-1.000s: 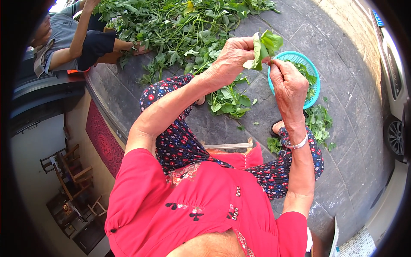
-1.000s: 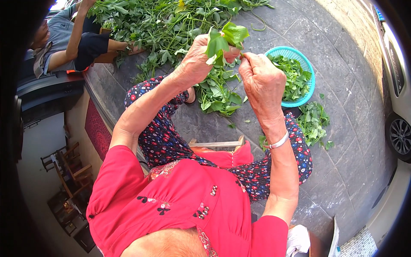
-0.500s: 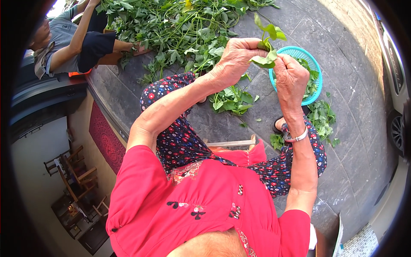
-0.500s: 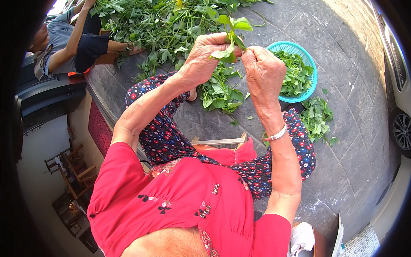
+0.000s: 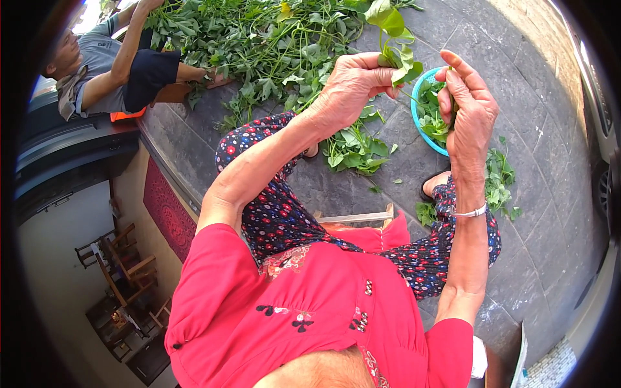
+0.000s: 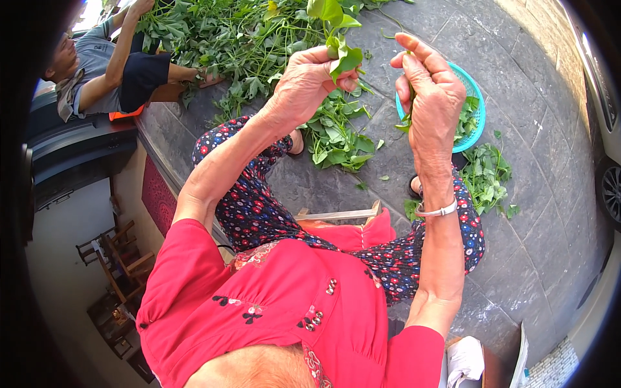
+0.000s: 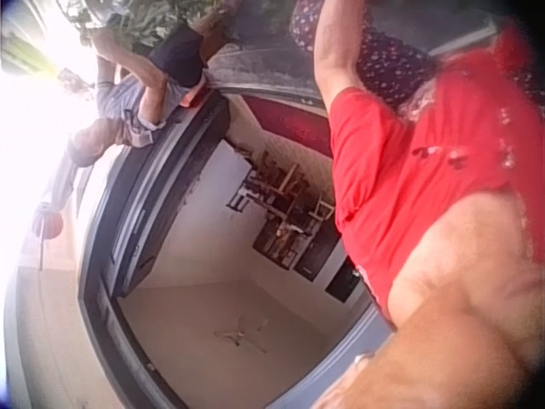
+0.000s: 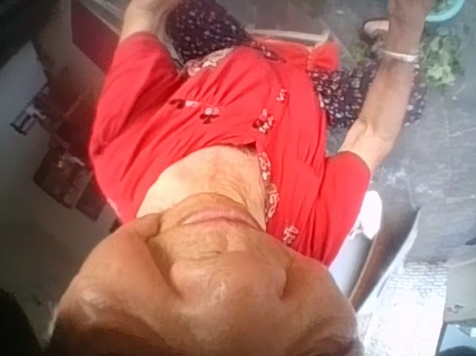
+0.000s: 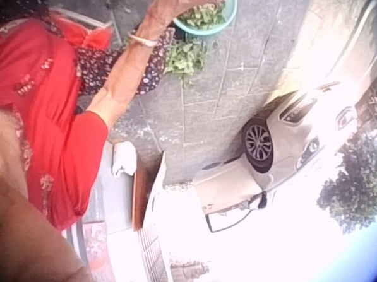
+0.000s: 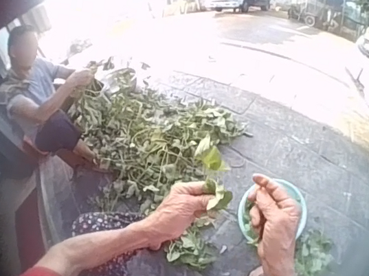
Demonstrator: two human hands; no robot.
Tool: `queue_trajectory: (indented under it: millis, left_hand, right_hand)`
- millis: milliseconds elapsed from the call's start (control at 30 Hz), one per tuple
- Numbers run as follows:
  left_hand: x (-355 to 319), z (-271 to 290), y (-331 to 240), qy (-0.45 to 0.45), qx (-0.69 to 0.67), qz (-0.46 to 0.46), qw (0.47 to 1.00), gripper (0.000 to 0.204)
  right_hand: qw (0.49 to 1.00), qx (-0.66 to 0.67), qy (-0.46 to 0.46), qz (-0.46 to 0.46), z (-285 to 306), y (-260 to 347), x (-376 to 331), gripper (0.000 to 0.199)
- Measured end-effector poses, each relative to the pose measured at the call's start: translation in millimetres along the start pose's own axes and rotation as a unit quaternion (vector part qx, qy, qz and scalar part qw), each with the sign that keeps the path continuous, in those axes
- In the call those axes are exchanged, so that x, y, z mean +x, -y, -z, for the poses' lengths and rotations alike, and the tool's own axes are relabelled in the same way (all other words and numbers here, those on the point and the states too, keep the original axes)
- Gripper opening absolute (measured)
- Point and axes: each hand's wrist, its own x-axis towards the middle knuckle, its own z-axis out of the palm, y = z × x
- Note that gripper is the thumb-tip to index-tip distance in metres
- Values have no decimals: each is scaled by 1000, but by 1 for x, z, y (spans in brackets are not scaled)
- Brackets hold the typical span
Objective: The person picks leaves and stems from a pile of green plants by hand, placing the selected pieces into a blue plastic basket.
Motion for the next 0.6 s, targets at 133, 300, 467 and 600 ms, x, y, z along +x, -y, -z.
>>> queue_trajectory:
  millis: [133, 300, 467, 600]
  left_hand:
    - [1, -1, 2, 8, -18, 20, 1000, 14]
    - [-1, -4, 9, 26, -25, 66, 997, 11]
    - [-1, -9, 15, 35, -39, 105, 993, 11]
    - [6, -1, 25, 36, -43, 135, 989, 13]
  right_hand:
    - [998, -35, 40, 23, 0, 1, -4, 26]
    - [965, -206, 71, 144, -8, -2, -10, 39]
    - [961, -215, 76, 153, -8, -6, -8, 34]
    - [998, -22, -42, 37, 1, 9, 3, 28]
